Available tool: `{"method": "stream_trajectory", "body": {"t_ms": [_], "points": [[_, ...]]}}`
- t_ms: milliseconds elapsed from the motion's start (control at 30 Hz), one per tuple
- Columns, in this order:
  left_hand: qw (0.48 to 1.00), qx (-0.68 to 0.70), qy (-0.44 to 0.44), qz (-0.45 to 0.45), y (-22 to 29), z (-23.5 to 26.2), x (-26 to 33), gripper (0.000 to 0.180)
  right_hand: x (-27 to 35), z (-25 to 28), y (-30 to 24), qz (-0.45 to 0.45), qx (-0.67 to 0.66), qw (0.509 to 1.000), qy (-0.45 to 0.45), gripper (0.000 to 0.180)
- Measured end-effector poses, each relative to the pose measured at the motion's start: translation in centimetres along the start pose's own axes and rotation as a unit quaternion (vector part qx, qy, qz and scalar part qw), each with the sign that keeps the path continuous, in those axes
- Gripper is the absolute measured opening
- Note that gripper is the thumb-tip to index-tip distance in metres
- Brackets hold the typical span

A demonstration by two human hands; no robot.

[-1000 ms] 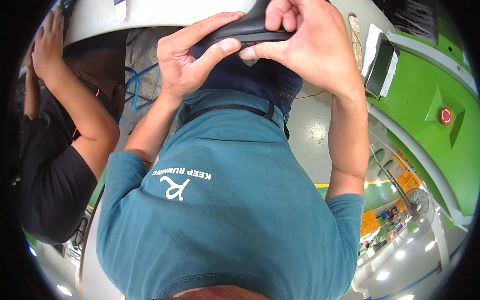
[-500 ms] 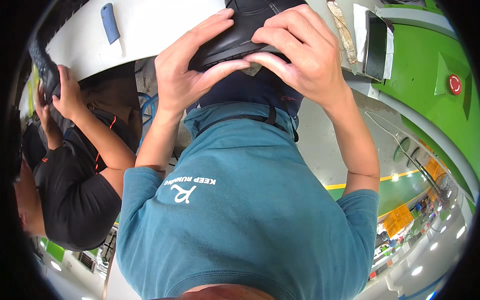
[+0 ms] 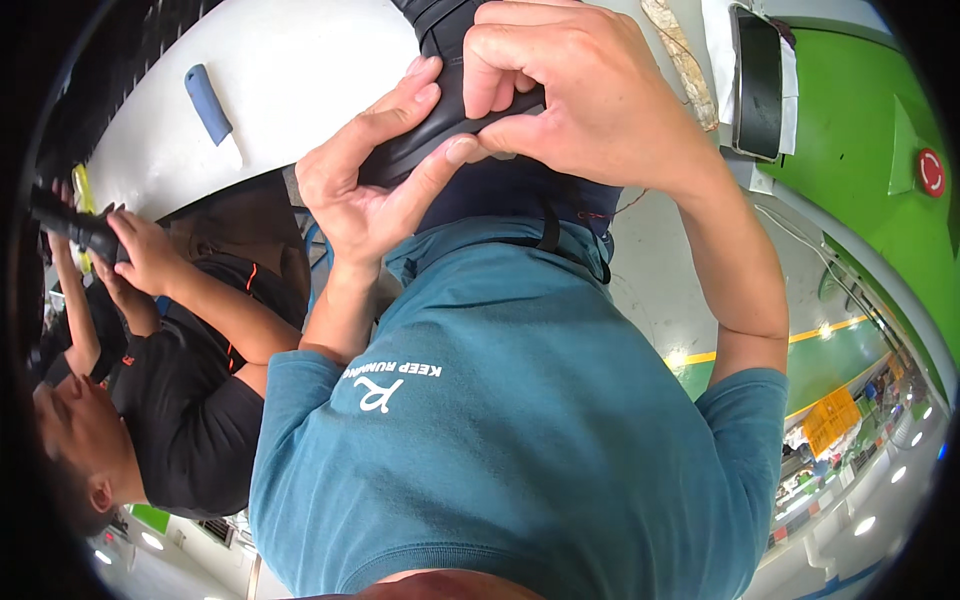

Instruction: The recorder is inspecting and handling black leather boots on a factory assembly line.

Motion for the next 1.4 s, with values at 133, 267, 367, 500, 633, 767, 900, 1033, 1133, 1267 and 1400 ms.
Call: {"method": "stream_trajectory", "body": {"t_ms": [133, 267, 367, 500, 633, 767, 900, 1033, 1133, 1267, 1400], "points": [[0.999, 0.002, 0.025, -0.021, -0.5, -0.1, -0.3, 0.037, -0.4, -0.3, 0.4, -0.076, -0.035, 0.996, -0.021, 0.033], [0.999, 0.018, 0.039, -0.019, -0.7, -0.2, -0.2, 0.036, -0.9, 0.0, 0.4, -0.114, -0.047, 0.991, -0.042, 0.035], [0.999, 0.026, 0.032, -0.032, -1.3, 0.1, -0.1, 0.038, -0.6, -0.2, 1.3, -0.07, -0.076, 0.995, -0.005, 0.039], [0.997, 0.039, 0.025, -0.063, -2.0, 0.7, 0.0, 0.044, 0.1, 2.3, 3.0, -0.14, -0.006, 0.981, 0.131, 0.041], [0.991, 0.101, -0.005, -0.083, -2.9, 1.3, 0.0, 0.048, 1.9, 0.0, 7.5, -0.305, -0.191, 0.931, 0.06, 0.059], [0.992, 0.084, -0.005, -0.09, -3.0, 1.6, 0.7, 0.062, 3.0, -1.3, 5.5, -0.319, -0.299, 0.894, 0.091, 0.066], [0.994, 0.083, 0.045, -0.046, -2.0, 1.4, 1.7, 0.074, 5.2, -0.6, 2.5, -0.301, -0.313, 0.878, 0.201, 0.06], [0.991, 0.094, 0.045, -0.079, -0.6, 1.0, 1.7, 0.072, 6.7, 0.7, 0.4, -0.256, -0.27, 0.889, 0.266, 0.056], [0.992, 0.074, 0.009, -0.099, 0.6, 1.0, 1.8, 0.079, 7.5, 1.4, 0.0, -0.235, -0.266, 0.891, 0.283, 0.054], [0.988, 0.149, -0.025, -0.038, 1.4, 1.4, 1.1, 0.076, 8.9, 1.8, 1.1, -0.221, -0.303, 0.882, 0.286, 0.052], [0.941, 0.334, -0.046, 0.031, -0.2, 2.2, 1.4, 0.076, 10.3, 1.9, 1.6, -0.223, -0.33, 0.868, 0.297, 0.052]]}}
Point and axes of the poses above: each hand's wrist, its own x-axis away from the middle knuckle, its own z-axis out of the back of the hand, y = z × x, the point moved 3 cm from there along -x, towards the middle knuckle, and after that the axes turned 13 degrees about x, right-handed, at the moved point
